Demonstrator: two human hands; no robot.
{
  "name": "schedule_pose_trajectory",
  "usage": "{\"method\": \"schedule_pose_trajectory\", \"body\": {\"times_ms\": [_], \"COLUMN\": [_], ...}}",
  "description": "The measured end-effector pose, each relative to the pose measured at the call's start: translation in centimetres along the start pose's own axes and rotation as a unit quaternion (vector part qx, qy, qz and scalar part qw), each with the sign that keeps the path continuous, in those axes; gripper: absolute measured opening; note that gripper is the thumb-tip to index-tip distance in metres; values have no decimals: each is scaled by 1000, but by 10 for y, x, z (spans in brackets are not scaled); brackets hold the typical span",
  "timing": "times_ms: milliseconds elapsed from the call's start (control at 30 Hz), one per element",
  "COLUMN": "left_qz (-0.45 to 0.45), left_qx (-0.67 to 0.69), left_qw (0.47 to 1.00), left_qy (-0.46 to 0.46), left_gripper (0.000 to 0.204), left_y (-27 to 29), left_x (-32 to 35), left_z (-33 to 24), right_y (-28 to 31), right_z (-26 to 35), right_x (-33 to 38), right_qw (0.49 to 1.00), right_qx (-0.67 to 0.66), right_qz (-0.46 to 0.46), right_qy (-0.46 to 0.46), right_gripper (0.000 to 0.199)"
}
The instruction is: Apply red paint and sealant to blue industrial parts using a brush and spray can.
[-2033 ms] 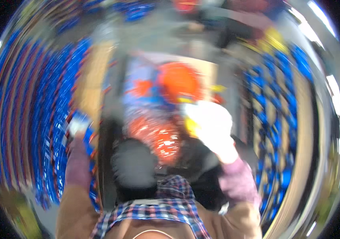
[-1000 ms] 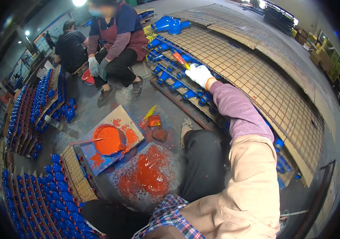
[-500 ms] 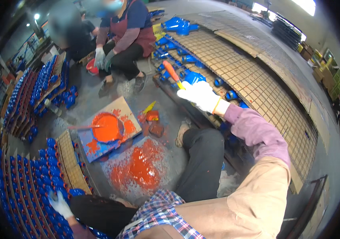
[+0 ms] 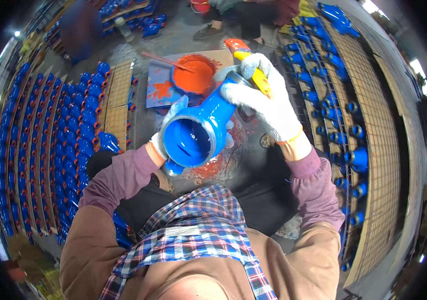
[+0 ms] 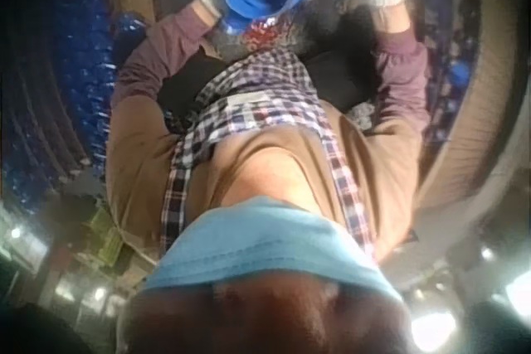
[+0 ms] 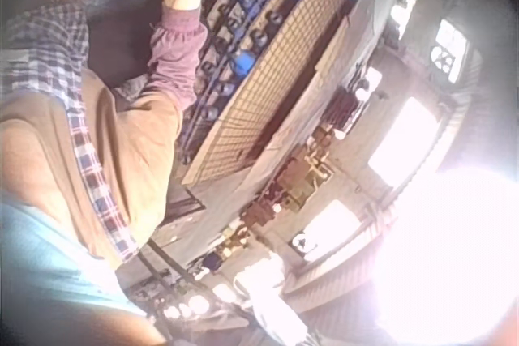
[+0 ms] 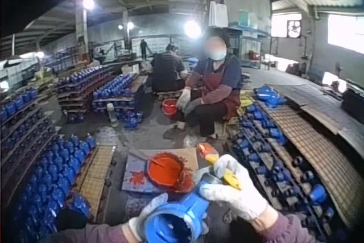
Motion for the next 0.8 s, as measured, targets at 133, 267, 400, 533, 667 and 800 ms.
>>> {"method": "schedule_pose_trajectory", "body": {"times_ms": [133,267,400,533,667,800], "left_qz": [-56,-99,30,-230,-238,-233], "left_qx": [-58,-171,-21,-248,-174,-36], "left_qw": [985,948,972,880,888,907], "left_qy": [-150,-251,-231,-333,-352,-349], "left_gripper": [100,82,66,82,78,81], "left_y": [12,7,12,49,69,76], "left_x": [24,50,69,94,111,126], "left_z": [-11,-40,-56,-76,-94,-99], "right_y": [-13,-13,-5,-5,-8,-22], "right_z": [-47,-103,-151,-181,-184,-204], "right_x": [-13,-29,-25,-35,-46,-66], "right_qw": [995,962,930,955,969,958], "right_qx": [-27,-199,-275,-143,119,181], "right_qz": [-43,-111,-130,-178,-181,-180], "right_qy": [-90,-148,-208,-191,-120,-128], "right_gripper": [26,56,62,51,30,30]}}
Point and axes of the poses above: each hand's wrist, its own x-axis away from the middle knuckle, its own y-axis out of the back of the hand, z = x × y, the point moved 3 cm from there along -x, towards the middle knuckle, and after that the axes turned 9 degrees about x, right-handed, at the moved point
